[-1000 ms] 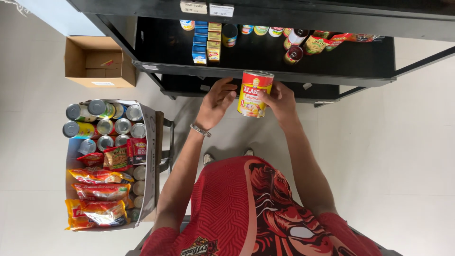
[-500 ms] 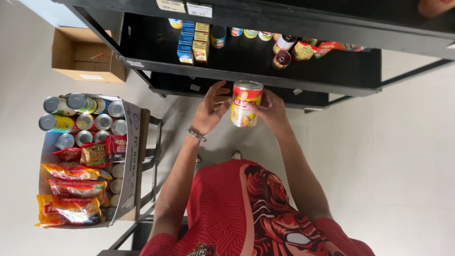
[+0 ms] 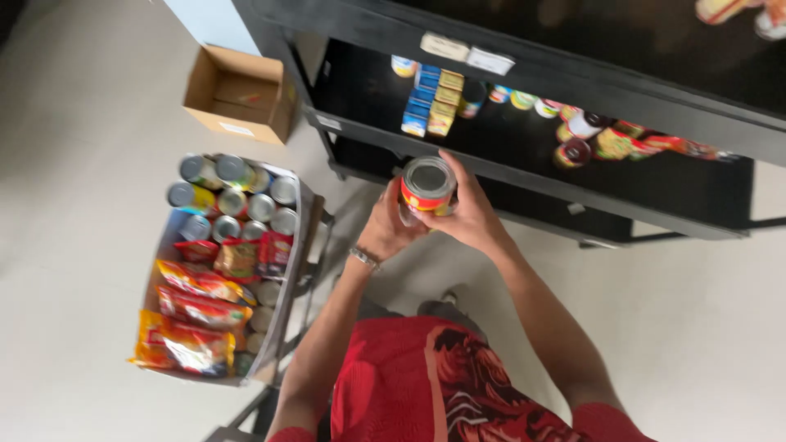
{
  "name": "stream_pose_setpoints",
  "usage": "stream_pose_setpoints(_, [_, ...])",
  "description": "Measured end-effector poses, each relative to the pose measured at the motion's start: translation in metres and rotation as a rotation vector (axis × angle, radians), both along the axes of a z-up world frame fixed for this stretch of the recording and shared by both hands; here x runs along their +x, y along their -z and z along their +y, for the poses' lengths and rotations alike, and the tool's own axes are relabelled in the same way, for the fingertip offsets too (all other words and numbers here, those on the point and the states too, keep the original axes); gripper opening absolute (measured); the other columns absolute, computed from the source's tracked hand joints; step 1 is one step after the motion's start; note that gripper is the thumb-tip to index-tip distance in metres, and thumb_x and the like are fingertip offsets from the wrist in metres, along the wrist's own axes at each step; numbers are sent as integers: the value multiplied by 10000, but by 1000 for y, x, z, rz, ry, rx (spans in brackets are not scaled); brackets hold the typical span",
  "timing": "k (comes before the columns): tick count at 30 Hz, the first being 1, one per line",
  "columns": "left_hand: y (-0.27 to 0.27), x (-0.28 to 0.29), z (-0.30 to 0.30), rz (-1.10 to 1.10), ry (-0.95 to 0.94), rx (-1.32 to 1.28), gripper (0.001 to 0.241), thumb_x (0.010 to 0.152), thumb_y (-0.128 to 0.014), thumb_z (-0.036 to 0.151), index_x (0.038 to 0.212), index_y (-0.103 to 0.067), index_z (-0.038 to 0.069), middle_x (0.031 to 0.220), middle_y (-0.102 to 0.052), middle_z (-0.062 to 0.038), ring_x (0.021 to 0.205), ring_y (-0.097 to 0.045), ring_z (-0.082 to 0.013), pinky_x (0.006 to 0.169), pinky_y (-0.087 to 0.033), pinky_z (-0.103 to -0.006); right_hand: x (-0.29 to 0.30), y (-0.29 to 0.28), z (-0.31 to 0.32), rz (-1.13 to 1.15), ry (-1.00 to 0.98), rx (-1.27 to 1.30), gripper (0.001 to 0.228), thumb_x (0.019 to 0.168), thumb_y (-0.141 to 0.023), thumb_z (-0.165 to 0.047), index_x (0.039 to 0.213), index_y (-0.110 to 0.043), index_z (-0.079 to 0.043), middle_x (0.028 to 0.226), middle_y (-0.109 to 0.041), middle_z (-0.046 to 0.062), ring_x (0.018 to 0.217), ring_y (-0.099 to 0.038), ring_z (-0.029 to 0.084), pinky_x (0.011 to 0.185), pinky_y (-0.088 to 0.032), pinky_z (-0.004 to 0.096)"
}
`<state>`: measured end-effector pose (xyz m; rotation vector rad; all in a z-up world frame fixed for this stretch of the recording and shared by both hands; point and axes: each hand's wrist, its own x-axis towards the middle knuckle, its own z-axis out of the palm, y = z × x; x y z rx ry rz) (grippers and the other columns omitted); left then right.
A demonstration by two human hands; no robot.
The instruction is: Transferring canned goods and food packets from a container onto store shelves.
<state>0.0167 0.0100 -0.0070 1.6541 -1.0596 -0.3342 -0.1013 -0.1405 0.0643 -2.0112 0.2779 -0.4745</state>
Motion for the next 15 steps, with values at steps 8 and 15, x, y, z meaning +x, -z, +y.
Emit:
stream_pose_setpoints(8, [14,109,30,-170,-139,-142,1039,624,-904,95,1498,-351,4,1474,-465,-239,1361,-480,-434,1121,-448,-471,133,41,43,-56,112,-332,960,695,-941,-267,1443,-408,9,1361,-553,238,1259,-579,391,1045,-489,442])
stream_pose_setpoints(15, [157,179,-31,-68,-428,-142,859,764,-791,73,1501,-361,-23,1405,-537,-227,1283,-556,-424,1073,-482,-455,225,124,21,85,166,-283,938,689,-892,-236,1459,-403,-19,1326,-565,218,1267,-563,382,1025,-488,425])
